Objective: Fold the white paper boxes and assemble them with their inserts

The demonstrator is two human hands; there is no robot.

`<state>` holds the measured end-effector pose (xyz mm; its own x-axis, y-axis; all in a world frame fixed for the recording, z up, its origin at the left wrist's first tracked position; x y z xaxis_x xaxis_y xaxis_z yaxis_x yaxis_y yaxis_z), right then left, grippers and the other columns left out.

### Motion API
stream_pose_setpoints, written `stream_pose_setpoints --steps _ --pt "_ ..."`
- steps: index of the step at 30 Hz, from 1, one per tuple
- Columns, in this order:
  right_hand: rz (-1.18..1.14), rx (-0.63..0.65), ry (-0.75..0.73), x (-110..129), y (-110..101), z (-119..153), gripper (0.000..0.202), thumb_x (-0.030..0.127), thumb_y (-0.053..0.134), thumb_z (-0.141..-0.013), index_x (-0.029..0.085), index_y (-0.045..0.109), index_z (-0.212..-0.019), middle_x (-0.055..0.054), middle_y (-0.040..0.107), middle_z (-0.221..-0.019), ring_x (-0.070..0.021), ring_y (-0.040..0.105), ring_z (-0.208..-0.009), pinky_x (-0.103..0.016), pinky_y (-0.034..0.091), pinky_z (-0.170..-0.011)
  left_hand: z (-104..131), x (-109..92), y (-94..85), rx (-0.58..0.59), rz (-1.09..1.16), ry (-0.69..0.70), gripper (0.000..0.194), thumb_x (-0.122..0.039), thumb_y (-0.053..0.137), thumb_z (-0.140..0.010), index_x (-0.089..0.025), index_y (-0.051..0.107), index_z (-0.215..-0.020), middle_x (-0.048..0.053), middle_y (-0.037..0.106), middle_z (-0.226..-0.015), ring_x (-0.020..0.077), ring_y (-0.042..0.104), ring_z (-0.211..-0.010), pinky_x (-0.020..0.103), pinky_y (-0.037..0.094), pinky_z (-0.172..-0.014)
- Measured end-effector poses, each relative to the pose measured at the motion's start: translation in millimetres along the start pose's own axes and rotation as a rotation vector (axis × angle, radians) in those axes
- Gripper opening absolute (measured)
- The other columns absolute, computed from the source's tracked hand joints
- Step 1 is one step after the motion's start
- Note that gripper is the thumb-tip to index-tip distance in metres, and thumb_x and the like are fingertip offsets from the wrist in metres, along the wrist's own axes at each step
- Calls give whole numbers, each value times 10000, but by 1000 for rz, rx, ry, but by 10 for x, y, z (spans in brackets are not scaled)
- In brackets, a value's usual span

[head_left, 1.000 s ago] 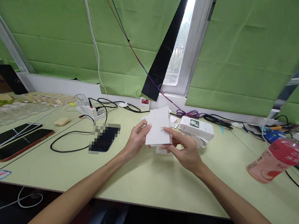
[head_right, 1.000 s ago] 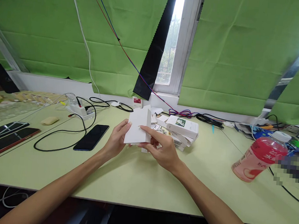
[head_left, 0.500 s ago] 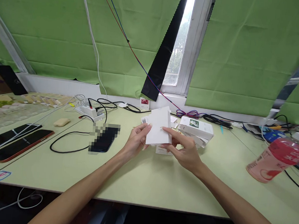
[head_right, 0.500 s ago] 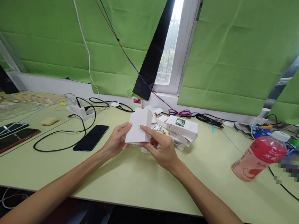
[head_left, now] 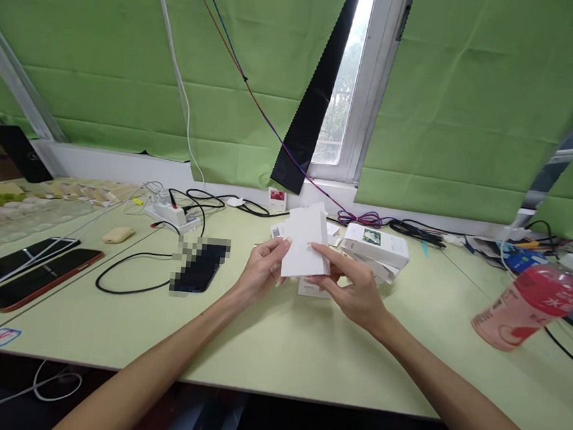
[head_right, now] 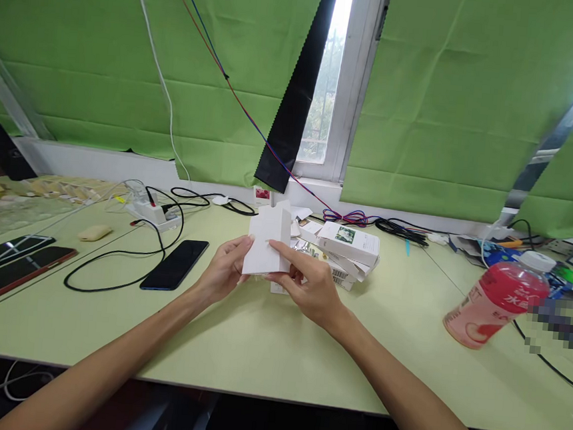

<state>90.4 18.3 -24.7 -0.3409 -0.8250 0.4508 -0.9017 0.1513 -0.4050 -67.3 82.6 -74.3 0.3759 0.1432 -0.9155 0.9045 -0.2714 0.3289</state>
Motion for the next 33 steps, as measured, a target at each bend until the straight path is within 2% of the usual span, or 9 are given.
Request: stream_pose_setpoints --steps 5,12,24,33 --pt "18 -9 -22 59 -19 -9 403 367 691 -916 191 688 -1279 -7 692 -764 -97 501 -543 -223 484 -522 5 -26 16 6 -7 11 431 -520 830 -731 -122 664 -736 -50 533 -516 39 428 -350 152 365 -310" --pt "13 -12 11 13 -9 12 387 366 646 -942 198 682 -1288 0 678 -744 -97 534 -538 -229 487 -536 11 -58 17 -17 -3 37 408 -502 839 -726 -130 678 -779 -42 567 -541 48 450 -360 160 385 -315" --pt "75 -38 -70 103 -29 4 369 327 641 -956 216 666 -1308 33 629 -689 -89 497 -519 -217 479 -564 37 -105 -17 -65 -88 91 407 -538 819 -731 -145 730 -788 -23 568 -572 68 476 -412 176 405 -334" --pt "119 -40 -75 93 -17 4 375 325 619 -971 217 653 -1328 34 612 -660 -103 514 -526 -231 495 -586 29 -101 -37 -45 -191 155 381 -536 729 -832 -170 716 -728 -14 552 -576 85 479 -430 206 403 -371"
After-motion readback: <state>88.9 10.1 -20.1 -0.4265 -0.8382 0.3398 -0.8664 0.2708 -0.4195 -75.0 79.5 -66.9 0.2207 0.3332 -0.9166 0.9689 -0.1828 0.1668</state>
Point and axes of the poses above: each hand's wrist, its own z-axis away from the middle knuckle, its own y-axis out of the palm, x = y × z, the point moved 9 cm from there along -z, towards the middle knuckle
